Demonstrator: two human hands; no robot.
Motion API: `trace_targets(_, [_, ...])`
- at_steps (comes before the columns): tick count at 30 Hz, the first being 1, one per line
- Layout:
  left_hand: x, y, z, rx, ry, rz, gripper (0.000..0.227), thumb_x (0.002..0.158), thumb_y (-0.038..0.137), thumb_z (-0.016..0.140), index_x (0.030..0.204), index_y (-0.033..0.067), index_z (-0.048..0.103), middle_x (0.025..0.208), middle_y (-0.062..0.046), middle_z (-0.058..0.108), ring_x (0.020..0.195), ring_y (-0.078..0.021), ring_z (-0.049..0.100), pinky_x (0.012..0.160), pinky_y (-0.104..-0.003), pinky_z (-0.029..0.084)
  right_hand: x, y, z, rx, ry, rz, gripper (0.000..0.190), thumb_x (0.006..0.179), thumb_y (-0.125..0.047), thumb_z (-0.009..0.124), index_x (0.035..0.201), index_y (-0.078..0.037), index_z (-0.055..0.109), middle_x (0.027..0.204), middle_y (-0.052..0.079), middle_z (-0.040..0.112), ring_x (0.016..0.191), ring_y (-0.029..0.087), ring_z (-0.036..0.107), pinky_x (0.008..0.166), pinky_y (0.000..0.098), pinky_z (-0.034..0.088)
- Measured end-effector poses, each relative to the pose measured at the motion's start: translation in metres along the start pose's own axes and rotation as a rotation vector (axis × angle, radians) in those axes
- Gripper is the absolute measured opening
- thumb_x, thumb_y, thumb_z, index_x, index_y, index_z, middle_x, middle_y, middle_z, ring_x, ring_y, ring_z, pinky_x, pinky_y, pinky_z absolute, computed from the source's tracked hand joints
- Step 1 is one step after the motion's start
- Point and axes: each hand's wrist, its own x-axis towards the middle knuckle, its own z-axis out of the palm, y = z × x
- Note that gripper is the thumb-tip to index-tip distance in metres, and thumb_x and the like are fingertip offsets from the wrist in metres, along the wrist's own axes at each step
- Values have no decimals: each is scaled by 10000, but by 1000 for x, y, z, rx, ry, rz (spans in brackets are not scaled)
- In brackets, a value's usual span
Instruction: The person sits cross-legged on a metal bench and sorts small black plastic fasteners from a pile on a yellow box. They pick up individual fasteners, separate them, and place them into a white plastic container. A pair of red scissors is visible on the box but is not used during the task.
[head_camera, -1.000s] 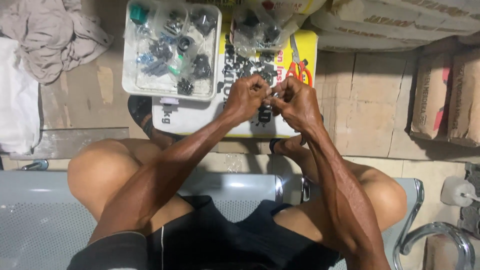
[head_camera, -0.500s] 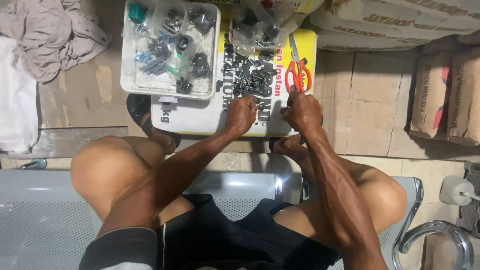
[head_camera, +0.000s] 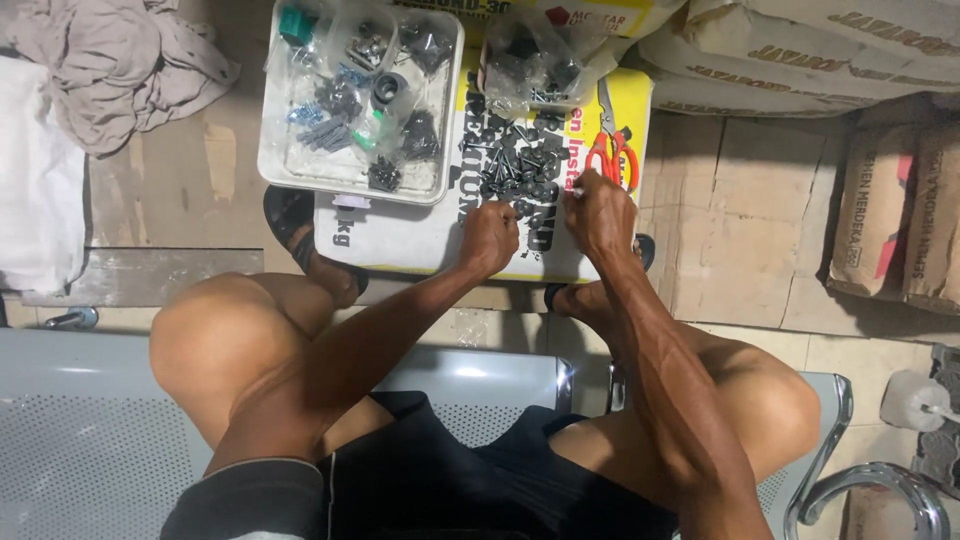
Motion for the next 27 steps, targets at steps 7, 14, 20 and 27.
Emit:
trace_targets(7, [-8,31,-17,19,-21,-31,88,837,24,641,823,-6,724,682,-246,690,649,-413,715,490,-435,508,10,-45,-10,65,97,-308,335,910,11,698,1227,-98,695,1180,201,633,1119,436,646,851,556,588])
trace_targets(14, [-6,39,-20,24,-29,-59,86,837,74,671,799,38,739,655,-216,701,627,-401,722,493,-427,515,27,-10,28,-34,165,-413,110,948,-24,657,1008,-87,725,958,163,675,917,337,672,730,413,564])
trace_targets(20, [-5,50,-16,-14,-7,9,88,838,59,667,811,52,751,672,-196,716,634,-380,732,494,-399,535,25,4,23,133,93,-344,77,919,-11,700,940,-79,731,874,142,697,825,299,693,654,378,584])
trace_targets(27, [-9,185,-91,-87,-39,357,440,960,-125,556,1392,-45,536,1410,-405,488,918,-449,747,819,-573,622,-3,-39,-79,807,-103,-252,113,940,52,646,1031,29,708,881,180,661,759,213,710,638,350,600])
